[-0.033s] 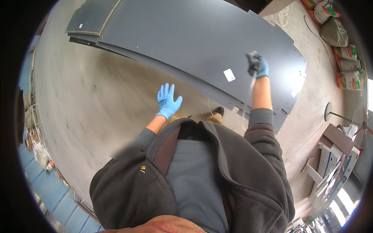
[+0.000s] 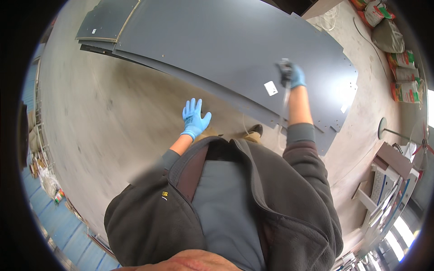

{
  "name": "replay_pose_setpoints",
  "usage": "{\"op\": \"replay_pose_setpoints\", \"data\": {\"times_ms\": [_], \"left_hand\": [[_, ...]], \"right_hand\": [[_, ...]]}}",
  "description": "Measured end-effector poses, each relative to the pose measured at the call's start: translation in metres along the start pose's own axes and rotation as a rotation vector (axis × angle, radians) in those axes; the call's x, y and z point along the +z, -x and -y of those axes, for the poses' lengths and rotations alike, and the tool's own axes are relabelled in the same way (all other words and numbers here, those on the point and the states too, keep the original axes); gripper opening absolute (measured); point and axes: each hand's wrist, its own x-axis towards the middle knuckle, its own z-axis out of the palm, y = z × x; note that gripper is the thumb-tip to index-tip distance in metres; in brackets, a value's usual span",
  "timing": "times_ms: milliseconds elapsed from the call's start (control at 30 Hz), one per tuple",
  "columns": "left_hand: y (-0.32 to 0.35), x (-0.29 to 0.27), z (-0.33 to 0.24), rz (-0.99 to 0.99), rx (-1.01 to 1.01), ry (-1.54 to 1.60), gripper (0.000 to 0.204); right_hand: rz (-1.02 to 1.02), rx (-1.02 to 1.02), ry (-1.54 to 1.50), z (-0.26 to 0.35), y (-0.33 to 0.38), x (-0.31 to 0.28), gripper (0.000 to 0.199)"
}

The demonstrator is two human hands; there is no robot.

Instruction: The person repeatedly picks up large flat panels from a stack, uses a handheld tool to apply a line along the edge, and places the panel back on the stack. The person handles the panels one at a time and maintains a consistent stacking order.

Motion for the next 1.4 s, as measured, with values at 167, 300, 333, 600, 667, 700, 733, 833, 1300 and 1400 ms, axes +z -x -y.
{"op": "replay_pose_setpoints", "data": {"times_ms": [167, 300, 333, 600, 667, 700, 733, 833, 1300, 1400], "left_hand": [[-0.026, -0.056, 0.142, 0.06, -0.04, -0.005, 0.084], [-0.039, -0.106, 0.231, 0.041, -0.211, 0.002, 0.084], [-0.04, -0.115, 0.248, 0.028, -0.235, 0.017, 0.084], [-0.059, -0.145, 0.307, 0.071, -0.407, 0.106, 0.087], [-0.067, -0.147, 0.305, 0.084, -0.443, 0.152, 0.087], [-0.076, -0.152, 0.306, 0.067, -0.456, 0.165, 0.087], [-0.083, -0.156, 0.307, 0.055, -0.469, 0.175, 0.087], [-0.104, -0.169, 0.315, -0.013, -0.481, 0.214, 0.086], [-0.273, -0.246, 0.452, -0.215, -0.502, 0.824, 0.09], [-0.337, -0.278, 0.456, -0.236, -0.474, 0.942, 0.088]], "right_hand": [[0.198, 0.231, 0.633, -0.216, -0.038, 0.227, 0.033], [0.216, -0.123, 0.82, -0.184, -0.085, 0.278, 0.031], [0.107, -0.149, 0.77, -0.14, -0.097, 0.268, 0.03], [-0.133, -0.2, 0.513, -0.064, -0.146, 0.359, 0.03], [0.215, -0.003, 0.999, -0.12, -0.137, 0.411, 0.038], [0.273, 0.092, 1.126, -0.144, -0.132, 0.428, 0.039], [0.493, 0.148, 1.177, -0.16, -0.129, 0.441, 0.041], [0.393, 0.222, 0.971, -0.161, -0.139, 0.457, 0.04], [-0.163, -0.155, 0.473, -0.118, -0.189, 0.504, 0.038], [-0.219, -0.173, 0.636, -0.12, -0.211, 0.523, 0.048]]}}
